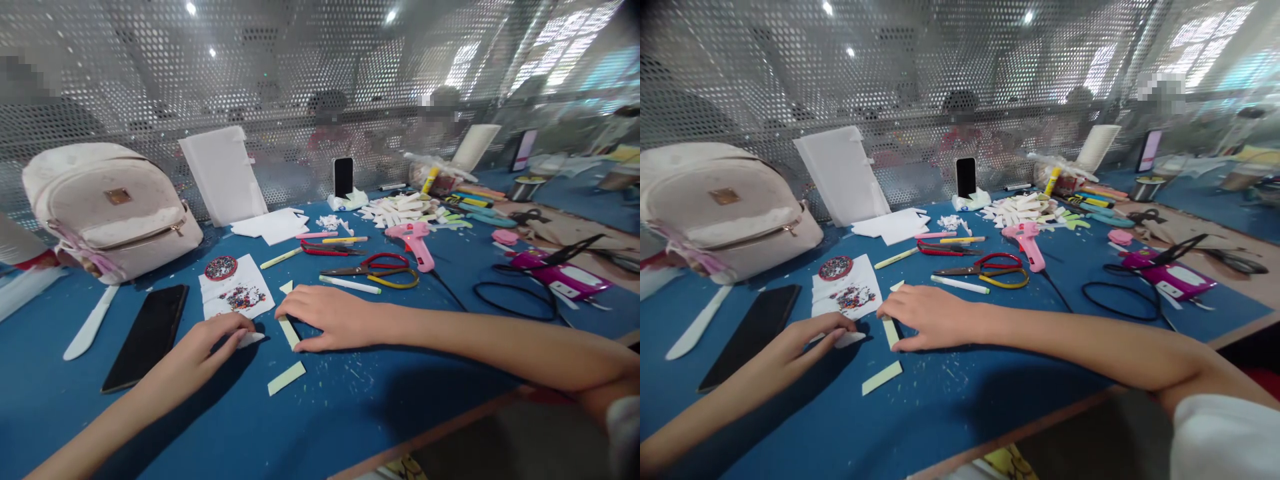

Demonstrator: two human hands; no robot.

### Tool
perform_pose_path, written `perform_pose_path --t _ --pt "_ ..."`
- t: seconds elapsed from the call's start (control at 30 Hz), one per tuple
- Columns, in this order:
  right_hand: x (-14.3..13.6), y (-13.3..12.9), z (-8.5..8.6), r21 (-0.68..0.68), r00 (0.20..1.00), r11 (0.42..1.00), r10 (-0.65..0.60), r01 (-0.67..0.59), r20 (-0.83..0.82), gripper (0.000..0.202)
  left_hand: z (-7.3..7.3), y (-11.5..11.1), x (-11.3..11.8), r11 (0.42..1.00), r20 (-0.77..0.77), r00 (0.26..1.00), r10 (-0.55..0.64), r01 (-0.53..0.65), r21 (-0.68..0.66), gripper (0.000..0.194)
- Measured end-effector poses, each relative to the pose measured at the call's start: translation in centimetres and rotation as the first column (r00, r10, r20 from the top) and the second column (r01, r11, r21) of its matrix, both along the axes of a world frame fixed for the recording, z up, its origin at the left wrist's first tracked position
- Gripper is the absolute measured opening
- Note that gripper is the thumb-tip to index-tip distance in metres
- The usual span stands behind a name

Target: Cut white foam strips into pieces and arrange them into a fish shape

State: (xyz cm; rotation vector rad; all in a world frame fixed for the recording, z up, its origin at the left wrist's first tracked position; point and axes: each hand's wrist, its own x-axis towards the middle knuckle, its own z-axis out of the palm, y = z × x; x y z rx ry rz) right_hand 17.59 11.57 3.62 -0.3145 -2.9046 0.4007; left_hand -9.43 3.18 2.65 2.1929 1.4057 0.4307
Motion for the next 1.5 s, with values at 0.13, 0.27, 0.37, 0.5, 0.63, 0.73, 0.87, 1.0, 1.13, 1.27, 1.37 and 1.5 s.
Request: perform_pose_path --t 0.13,0.27,0.37,0.5,0.63,0.73,0.87,1.0,1.13,1.27,1.37,1.5 --pt "0.0 -0.1 -0.1 -0.082 1.000 0.997 -0.015 0.015 0.005 0.042 0.0 1.0 0.0 0.989 -0.012 0.991 -0.130 0.129 -0.073 0.034" --pt "-0.1 -0.2 0.4 -0.140 0.997 0.988 -0.054 0.062 0.056 0.038 0.1 1.7 0.4 0.978 -0.010 0.980 -0.197 0.195 -0.077 0.034" --pt "-0.4 -0.5 0.8 -0.114 0.995 0.992 -0.046 0.056 0.090 0.043 0.2 1.3 0.8 0.988 -0.037 0.988 -0.152 0.151 -0.038 0.027" --pt "-1.1 -1.0 1.1 -0.010 0.993 1.000 -0.010 0.012 0.121 0.056 -0.1 -0.3 0.6 1.000 -0.094 0.995 -0.014 0.016 0.015 0.031" --pt "-1.9 -1.5 1.4 0.055 0.989 0.998 0.017 -0.025 0.147 0.064 -0.9 -1.7 -0.4 0.999 -0.075 0.996 0.042 -0.040 0.036 0.043" --pt "-2.6 -1.5 1.5 0.002 0.985 0.998 0.064 -0.065 0.162 0.064 -1.8 -2.1 -1.0 0.997 -0.029 0.998 0.062 -0.061 0.041 0.036" --pt "-3.1 -1.0 0.8 -0.100 0.993 0.991 0.098 -0.090 0.073 0.062 -2.8 -1.8 -1.5 0.995 0.024 0.996 0.086 -0.087 0.054 0.053" --pt "-2.8 -0.5 0.0 -0.183 0.999 0.982 0.042 -0.039 0.007 0.056 -2.9 -1.1 -1.4 0.996 0.067 0.996 0.067 -0.071 0.055 0.071" --pt "-2.3 -0.6 0.3 -0.114 0.999 0.993 0.005 -0.001 0.037 0.057 -2.9 -0.4 -1.1 0.996 0.093 0.994 0.051 -0.057 0.072 0.072" --pt "-2.3 -0.9 1.0 0.048 0.993 0.999 0.008 -0.014 0.114 0.063 -3.5 -0.1 -1.1 0.994 0.104 0.994 0.036 -0.047 0.101 0.075" --pt "-2.5 -0.9 0.9 0.035 0.994 0.999 0.014 -0.018 0.108 0.059 -3.8 0.0 -1.2 0.992 0.111 0.993 0.032 -0.045 0.119 0.075" --pt "-2.1 0.0 0.9 -0.019 0.997 0.999 -0.046 0.047 0.067 0.055 -3.6 -0.2 -1.1 0.992 0.120 0.993 0.019 -0.033 0.120 0.078"
